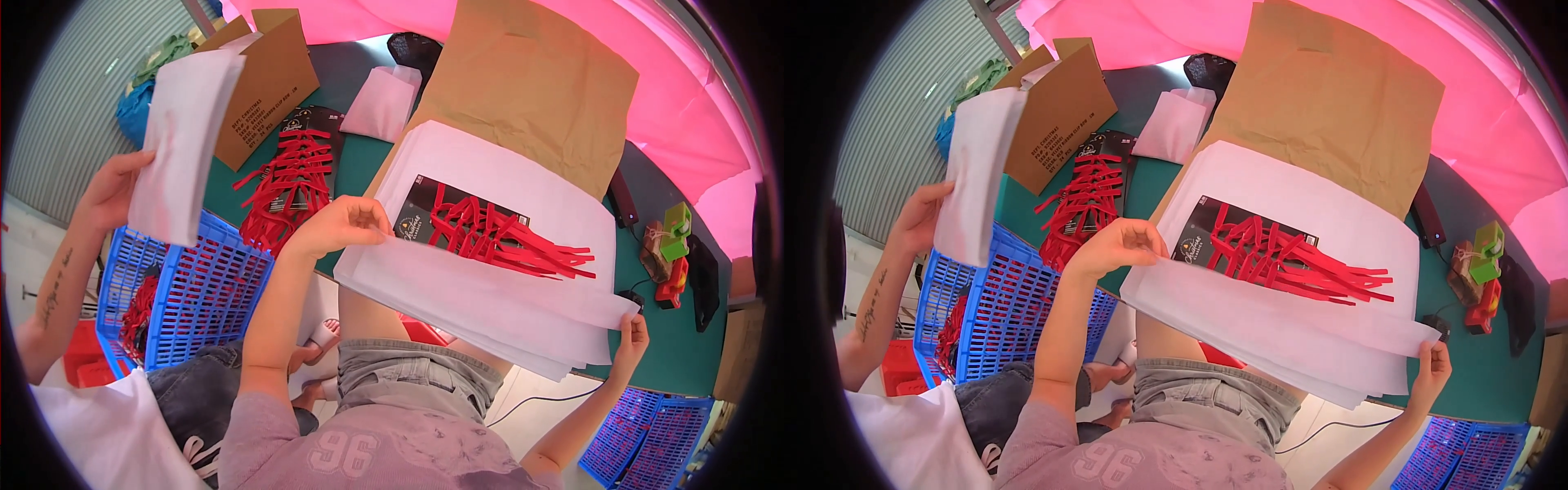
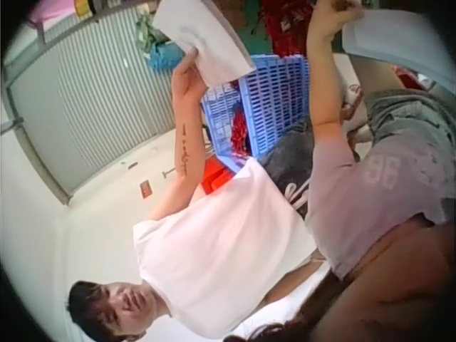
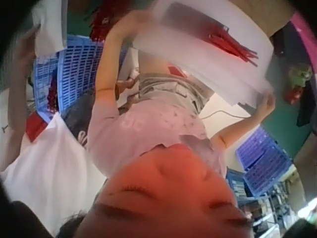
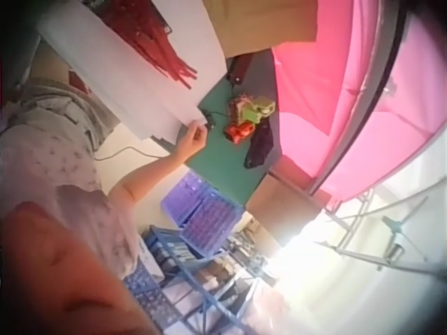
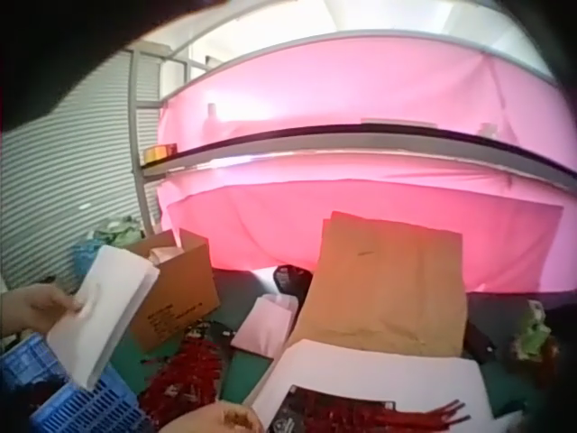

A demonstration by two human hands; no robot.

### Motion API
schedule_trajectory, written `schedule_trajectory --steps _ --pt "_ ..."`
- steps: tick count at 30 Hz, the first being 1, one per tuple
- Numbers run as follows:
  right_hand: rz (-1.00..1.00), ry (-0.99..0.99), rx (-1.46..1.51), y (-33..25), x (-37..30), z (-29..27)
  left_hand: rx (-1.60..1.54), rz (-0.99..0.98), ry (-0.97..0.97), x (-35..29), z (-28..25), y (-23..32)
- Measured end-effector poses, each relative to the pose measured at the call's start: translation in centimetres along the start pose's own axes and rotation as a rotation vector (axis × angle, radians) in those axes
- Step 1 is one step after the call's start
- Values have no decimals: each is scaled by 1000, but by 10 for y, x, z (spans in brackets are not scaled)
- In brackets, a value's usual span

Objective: Wrapping decorative items in protective sheets and placing them into bags.

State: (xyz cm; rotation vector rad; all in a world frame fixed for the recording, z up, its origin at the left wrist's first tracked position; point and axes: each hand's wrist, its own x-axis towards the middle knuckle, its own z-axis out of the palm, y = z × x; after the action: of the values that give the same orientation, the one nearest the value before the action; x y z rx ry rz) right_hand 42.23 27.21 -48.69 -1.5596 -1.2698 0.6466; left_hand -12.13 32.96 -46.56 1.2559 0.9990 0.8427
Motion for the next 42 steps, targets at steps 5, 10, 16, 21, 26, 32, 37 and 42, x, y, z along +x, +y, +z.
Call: schedule_trajectory --steps 5,10,16,21,26,32,37,42 --pt "18 14 -18 -5 -2 5 163 44 87 -3 8 1" --pt "32 0 -33 5 1 -1 134 95 300 23 24 1" --pt "16 47 -43 24 5 11 445 116 485 78 30 -42" --pt "74 69 -313 23 1 21 893 337 539 89 38 -68" --pt "82 92 -443 7 2 33 1116 676 613 72 88 -41" --pt "125 39 -601 -3 11 31 1141 595 178 64 125 -47" --pt "-257 149 -752 -16 44 51 1247 460 147 70 115 -54" --pt "-445 -128 -648 0 116 101 1263 431 141 71 120 -58"
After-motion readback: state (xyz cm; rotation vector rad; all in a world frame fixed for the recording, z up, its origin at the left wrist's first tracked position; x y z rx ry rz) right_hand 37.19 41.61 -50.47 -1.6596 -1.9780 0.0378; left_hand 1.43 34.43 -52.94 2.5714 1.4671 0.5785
